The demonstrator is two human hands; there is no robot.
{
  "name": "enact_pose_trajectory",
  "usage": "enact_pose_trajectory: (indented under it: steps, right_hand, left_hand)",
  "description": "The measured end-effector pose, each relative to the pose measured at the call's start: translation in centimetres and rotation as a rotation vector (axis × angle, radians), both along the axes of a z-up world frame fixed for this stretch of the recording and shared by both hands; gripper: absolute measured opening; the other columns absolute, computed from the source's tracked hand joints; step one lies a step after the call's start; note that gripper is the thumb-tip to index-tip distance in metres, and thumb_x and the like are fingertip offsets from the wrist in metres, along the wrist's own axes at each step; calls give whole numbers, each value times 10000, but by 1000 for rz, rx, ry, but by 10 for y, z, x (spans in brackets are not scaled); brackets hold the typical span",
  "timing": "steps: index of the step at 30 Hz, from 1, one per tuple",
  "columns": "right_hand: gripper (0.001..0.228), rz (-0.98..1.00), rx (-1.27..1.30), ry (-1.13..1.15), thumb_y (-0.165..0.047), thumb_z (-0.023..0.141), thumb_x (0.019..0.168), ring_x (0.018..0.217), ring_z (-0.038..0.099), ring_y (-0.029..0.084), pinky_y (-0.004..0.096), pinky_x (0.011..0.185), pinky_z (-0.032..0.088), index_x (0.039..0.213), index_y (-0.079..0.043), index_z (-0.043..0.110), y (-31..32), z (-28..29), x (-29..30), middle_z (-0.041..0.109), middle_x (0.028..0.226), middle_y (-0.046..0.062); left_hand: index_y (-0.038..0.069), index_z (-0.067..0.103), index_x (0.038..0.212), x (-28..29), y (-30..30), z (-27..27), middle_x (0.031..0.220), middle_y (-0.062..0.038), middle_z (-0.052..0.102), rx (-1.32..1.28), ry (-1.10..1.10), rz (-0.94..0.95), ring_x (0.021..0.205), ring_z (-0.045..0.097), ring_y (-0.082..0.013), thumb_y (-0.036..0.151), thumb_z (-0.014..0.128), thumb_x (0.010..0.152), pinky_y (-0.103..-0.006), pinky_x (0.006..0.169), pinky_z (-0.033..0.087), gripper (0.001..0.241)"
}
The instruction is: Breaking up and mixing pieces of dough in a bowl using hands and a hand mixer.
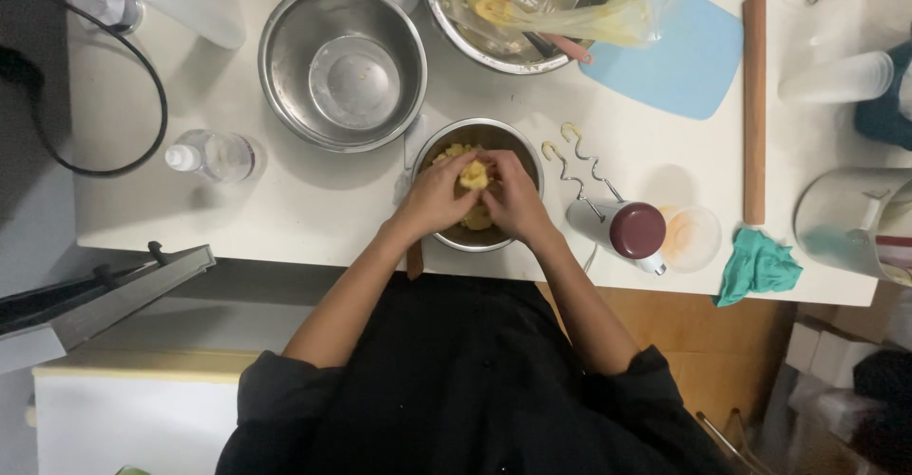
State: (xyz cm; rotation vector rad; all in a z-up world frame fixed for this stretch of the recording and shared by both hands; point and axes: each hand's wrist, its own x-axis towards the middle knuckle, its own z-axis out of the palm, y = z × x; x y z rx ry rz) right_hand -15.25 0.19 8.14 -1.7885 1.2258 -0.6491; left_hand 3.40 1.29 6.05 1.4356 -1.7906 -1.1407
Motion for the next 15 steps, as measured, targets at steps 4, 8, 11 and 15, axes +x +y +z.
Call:
enact_pose_trajectory:
  steps: [4, 8, 11, 15]
  right_hand:
    - [471, -13, -17, 43, 54, 678, 845, 1104, 671, 352, 391, 909, 587, 1280, -60, 537, 3, 4, -3, 608, 1275, 177]
    - [509, 46, -78, 71, 54, 681, 870, 1144, 639, 384, 417, 960, 549, 1348, -26, 529, 3, 17, -1, 601, 1272, 192]
    - [570, 82, -132, 81, 32, 706, 822, 1144, 605, 419, 442, 958, 524, 1354, 20, 504, 2, 18, -1, 583, 1264, 221]
    - [570, 88, -132, 198, -14, 753, 778, 1180, 600, 424, 455, 989, 518, 1305, -9, 536, 3, 9, -5, 612, 1246, 202]
  left_hand:
    - [-21, 557, 1425, 6, -3, 1, 1328, -262, 657, -8, 103, -46, 1228, 645, -397, 191, 710, 840, -437, 1035, 513, 641]
    - [5, 557, 1424, 7, -5, 4, 1295, -194, 682, 243, 242, 11, 1083, 738, -263, 218, 763, 904, -345, 884, 605, 598]
    - [-6, 560, 1424, 6, -2, -9, 1267, -168, 697, 270, 376, 1, 1068, 746, -213, 142, 753, 901, -311, 859, 625, 577]
    - [-8, 553, 1372, 4, -2, 11, 1148, -158, 730, 367, 268, -11, 956, 748, -193, 192, 815, 840, -314, 801, 601, 626]
